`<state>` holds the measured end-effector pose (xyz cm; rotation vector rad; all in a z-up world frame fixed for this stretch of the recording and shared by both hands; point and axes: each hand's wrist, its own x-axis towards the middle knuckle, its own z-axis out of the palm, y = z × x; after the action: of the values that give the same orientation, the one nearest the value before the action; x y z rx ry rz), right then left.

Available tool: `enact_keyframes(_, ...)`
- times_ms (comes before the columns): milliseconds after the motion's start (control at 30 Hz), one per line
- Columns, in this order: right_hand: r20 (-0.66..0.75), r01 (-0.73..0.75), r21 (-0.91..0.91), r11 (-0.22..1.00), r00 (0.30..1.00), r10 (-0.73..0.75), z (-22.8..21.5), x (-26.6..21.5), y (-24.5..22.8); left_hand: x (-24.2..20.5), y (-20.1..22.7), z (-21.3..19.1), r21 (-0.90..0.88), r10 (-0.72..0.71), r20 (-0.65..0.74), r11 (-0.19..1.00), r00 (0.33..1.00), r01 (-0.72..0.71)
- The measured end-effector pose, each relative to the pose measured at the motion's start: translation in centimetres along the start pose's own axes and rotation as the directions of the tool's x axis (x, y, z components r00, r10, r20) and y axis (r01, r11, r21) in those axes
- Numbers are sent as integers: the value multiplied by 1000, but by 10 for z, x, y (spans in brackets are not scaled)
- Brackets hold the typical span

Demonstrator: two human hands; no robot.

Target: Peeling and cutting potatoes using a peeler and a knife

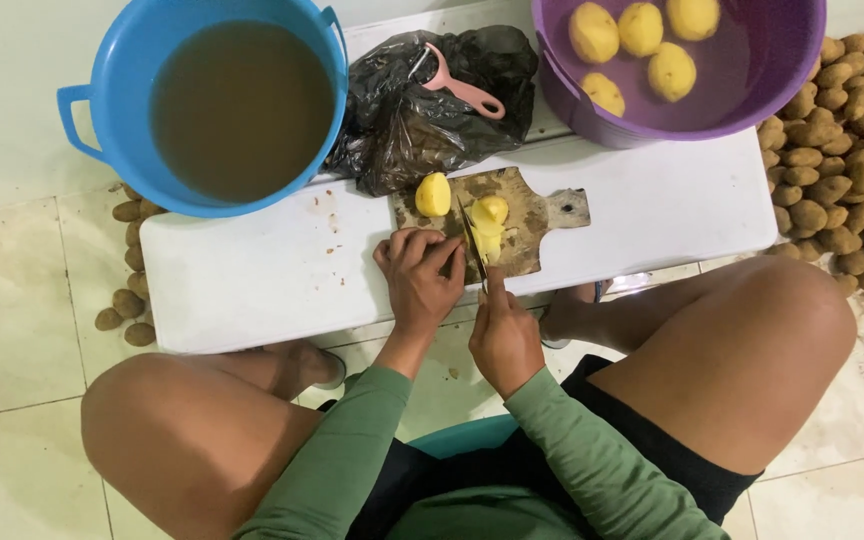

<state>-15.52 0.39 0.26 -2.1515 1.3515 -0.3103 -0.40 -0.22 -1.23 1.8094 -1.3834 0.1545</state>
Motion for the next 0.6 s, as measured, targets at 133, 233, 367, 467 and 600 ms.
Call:
enact_keyframes(133,4,-3,-31,1000,1000,3,4,-1,3,2,3,-3,-4,5,-3,1000,1000,-5)
enact_keyframes(233,2,10,-40,999,1000,-10,5,-1,4,0,0,1,18,15,-12,1000,1000,-15)
enact_keyframes(367,-5,21,-54,998,1000,-21,7,-2,5,2,2,-1,15,23,-33,1000,999,-22)
enact_keyframes(467,-10,21,-68,997,1000,-21,6,-2,3,2,3,-1,10,29,-47,1000,998,-29)
enact_keyframes(600,-20,20,-82,996,1000,-21,8,-3,1,0,1,3,33,31,-65,999,997,-29)
